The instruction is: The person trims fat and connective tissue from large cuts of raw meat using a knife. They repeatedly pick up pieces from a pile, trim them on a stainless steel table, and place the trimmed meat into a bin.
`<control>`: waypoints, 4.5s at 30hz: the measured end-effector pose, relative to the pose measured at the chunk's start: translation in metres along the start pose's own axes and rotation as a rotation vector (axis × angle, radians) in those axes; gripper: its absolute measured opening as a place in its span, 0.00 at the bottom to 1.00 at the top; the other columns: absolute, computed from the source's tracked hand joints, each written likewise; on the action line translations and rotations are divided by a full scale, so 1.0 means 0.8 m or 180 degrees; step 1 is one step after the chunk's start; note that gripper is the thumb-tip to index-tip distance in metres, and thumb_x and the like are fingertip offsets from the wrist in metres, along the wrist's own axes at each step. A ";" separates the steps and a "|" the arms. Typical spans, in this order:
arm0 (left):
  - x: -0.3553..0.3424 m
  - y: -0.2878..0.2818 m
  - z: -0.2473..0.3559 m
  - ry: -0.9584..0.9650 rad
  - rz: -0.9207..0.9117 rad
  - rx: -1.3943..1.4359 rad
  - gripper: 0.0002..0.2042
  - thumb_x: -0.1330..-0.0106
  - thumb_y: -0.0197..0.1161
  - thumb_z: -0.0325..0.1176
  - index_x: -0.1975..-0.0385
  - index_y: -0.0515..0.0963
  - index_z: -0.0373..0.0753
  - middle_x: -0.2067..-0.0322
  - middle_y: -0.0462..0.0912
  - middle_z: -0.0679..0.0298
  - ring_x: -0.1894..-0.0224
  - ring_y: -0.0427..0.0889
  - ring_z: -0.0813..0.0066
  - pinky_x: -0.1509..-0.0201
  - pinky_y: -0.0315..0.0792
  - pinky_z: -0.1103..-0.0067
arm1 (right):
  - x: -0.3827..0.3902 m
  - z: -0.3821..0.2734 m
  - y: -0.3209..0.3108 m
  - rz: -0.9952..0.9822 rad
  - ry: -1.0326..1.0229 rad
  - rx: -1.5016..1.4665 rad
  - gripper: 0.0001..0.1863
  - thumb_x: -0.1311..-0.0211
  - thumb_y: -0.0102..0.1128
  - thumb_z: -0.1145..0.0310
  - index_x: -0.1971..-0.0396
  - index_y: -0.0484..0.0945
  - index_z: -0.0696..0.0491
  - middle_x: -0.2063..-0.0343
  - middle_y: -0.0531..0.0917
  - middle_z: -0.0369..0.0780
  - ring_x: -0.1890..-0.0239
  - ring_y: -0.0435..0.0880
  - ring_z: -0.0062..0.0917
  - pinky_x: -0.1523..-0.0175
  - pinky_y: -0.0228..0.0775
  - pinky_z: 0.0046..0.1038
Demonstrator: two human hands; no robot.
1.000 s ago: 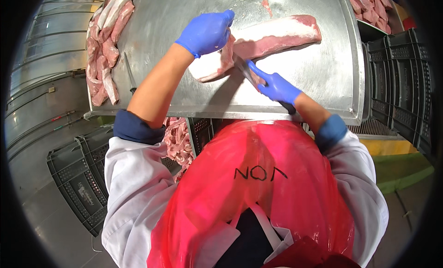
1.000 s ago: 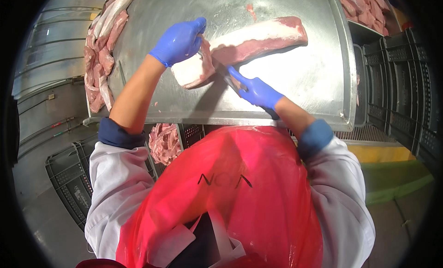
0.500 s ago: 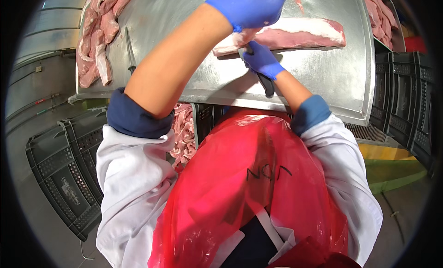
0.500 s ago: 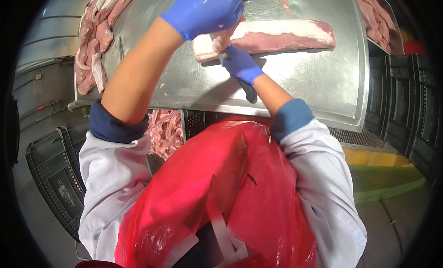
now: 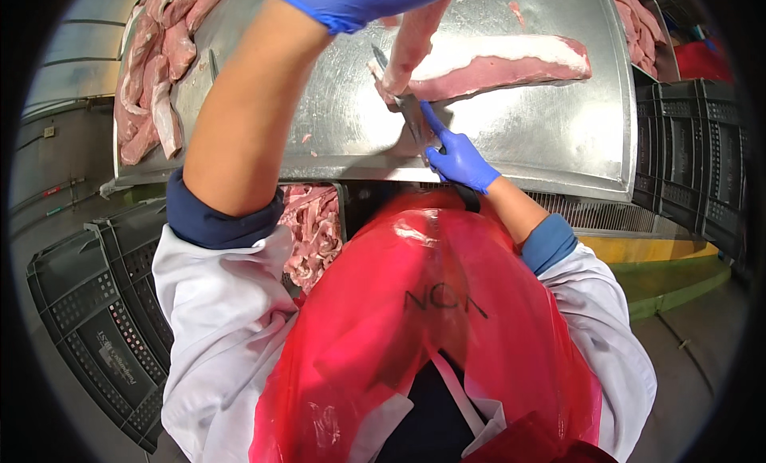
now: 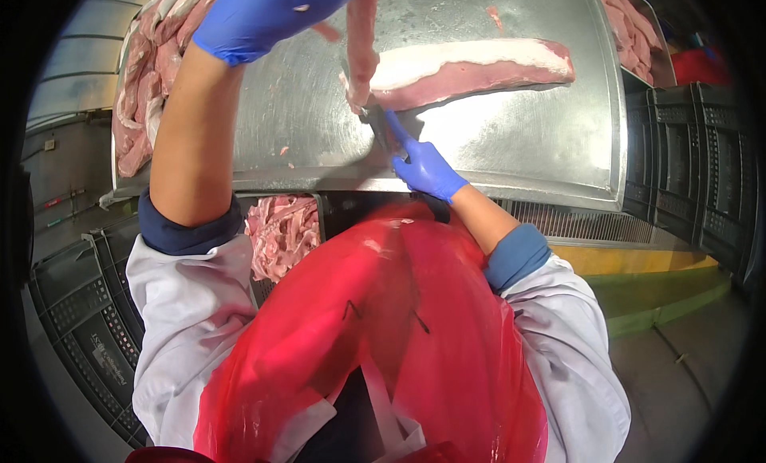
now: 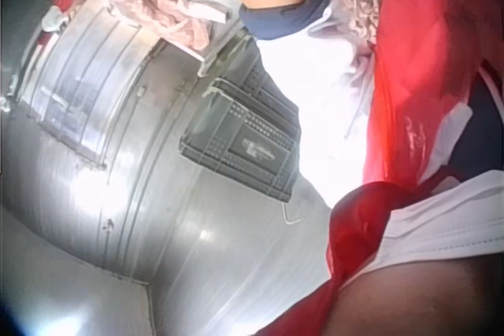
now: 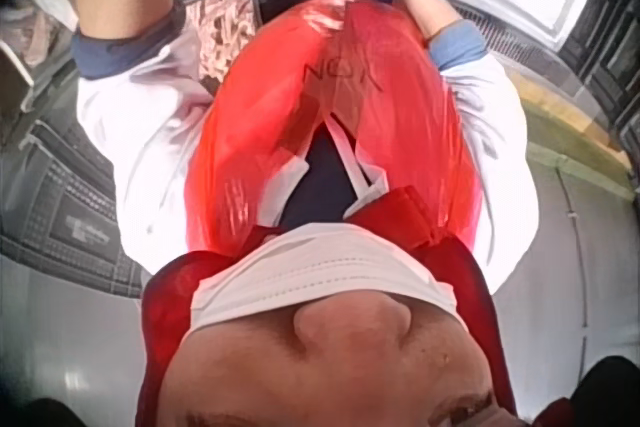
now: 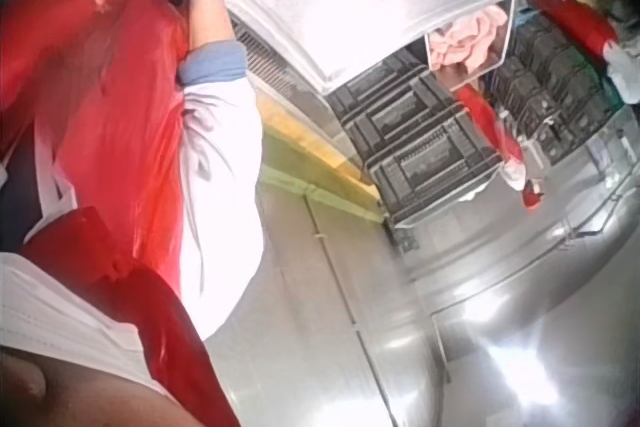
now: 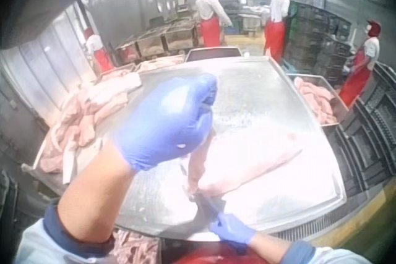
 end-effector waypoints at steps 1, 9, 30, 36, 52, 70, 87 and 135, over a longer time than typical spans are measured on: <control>-0.010 -0.006 0.015 -0.0139 -0.0045 0.0186 0.05 0.40 0.53 0.26 0.67 0.73 0.33 0.77 0.74 0.50 0.73 0.76 0.50 0.67 0.71 0.64 | -0.002 0.003 0.004 0.0134 -0.0146 -0.0013 0.46 0.41 0.50 0.73 0.23 0.45 0.37 0.79 0.79 0.40 0.79 0.79 0.23 0.67 0.77 0.30; -0.179 0.051 0.082 0.0523 0.0488 0.0448 0.06 0.41 0.52 0.28 0.70 0.71 0.32 0.74 0.73 0.49 0.69 0.76 0.53 0.63 0.71 0.66 | -0.030 -0.052 0.015 -0.0523 -0.0477 -0.0609 0.45 0.39 0.50 0.75 0.23 0.46 0.30 0.81 0.74 0.39 0.82 0.73 0.21 0.73 0.70 0.27; 0.105 0.388 -0.062 -0.1804 -0.1786 0.0465 0.25 0.35 0.60 0.44 0.43 0.69 0.34 0.46 0.73 0.47 0.43 0.72 0.44 0.39 0.68 0.60 | 0.104 0.202 -0.321 0.2471 0.0693 -0.0898 0.44 0.37 0.50 0.73 0.23 0.44 0.34 0.78 0.81 0.41 0.78 0.81 0.24 0.73 0.77 0.28; 0.097 0.393 -0.039 -0.1639 -0.1823 -0.0012 0.19 0.30 0.54 0.39 0.44 0.68 0.36 0.47 0.73 0.48 0.47 0.72 0.45 0.43 0.67 0.56 | 0.086 0.190 -0.325 0.2534 0.0578 -0.1547 0.46 0.37 0.51 0.77 0.23 0.43 0.35 0.77 0.80 0.40 0.80 0.78 0.20 0.75 0.73 0.25; 0.099 0.406 -0.047 -0.1591 -0.1301 0.0041 0.13 0.37 0.56 0.35 0.58 0.72 0.34 0.59 0.74 0.45 0.56 0.74 0.43 0.52 0.68 0.54 | 0.195 0.193 -0.117 0.2423 -0.0175 -0.0310 0.47 0.41 0.52 0.80 0.22 0.42 0.48 0.45 0.76 0.44 0.70 0.80 0.22 0.66 0.77 0.24; -0.105 0.549 -0.015 -0.2625 -0.2228 0.0252 0.16 0.36 0.56 0.39 0.66 0.84 0.31 0.64 0.85 0.42 0.56 0.86 0.50 0.44 0.74 0.69 | 0.053 0.218 -0.374 0.2787 -0.0220 -0.1989 0.46 0.37 0.54 0.78 0.23 0.45 0.37 0.73 0.81 0.39 0.79 0.78 0.19 0.76 0.73 0.24; -0.100 0.540 -0.007 -0.2788 -0.1520 0.0831 0.14 0.40 0.62 0.38 0.73 0.78 0.30 0.72 0.83 0.46 0.66 0.85 0.53 0.56 0.76 0.67 | 0.065 0.194 -0.364 0.1534 0.0223 -0.1013 0.45 0.37 0.52 0.73 0.23 0.45 0.30 0.73 0.84 0.46 0.75 0.83 0.27 0.66 0.78 0.32; -0.136 0.350 -0.068 -0.3074 -0.0669 0.3207 0.04 0.41 0.60 0.30 0.74 0.78 0.37 0.77 0.76 0.67 0.76 0.71 0.79 0.73 0.64 0.80 | 0.007 0.120 -0.238 0.0795 0.0182 -0.0574 0.41 0.37 0.47 0.65 0.23 0.47 0.32 0.75 0.82 0.44 0.80 0.81 0.27 0.68 0.78 0.31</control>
Point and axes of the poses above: each hand's wrist, its own x-axis away from the middle knuckle, its own y-axis out of the palm, z = x × y, the point moved 2 cm from there along -x, towards the middle knuckle
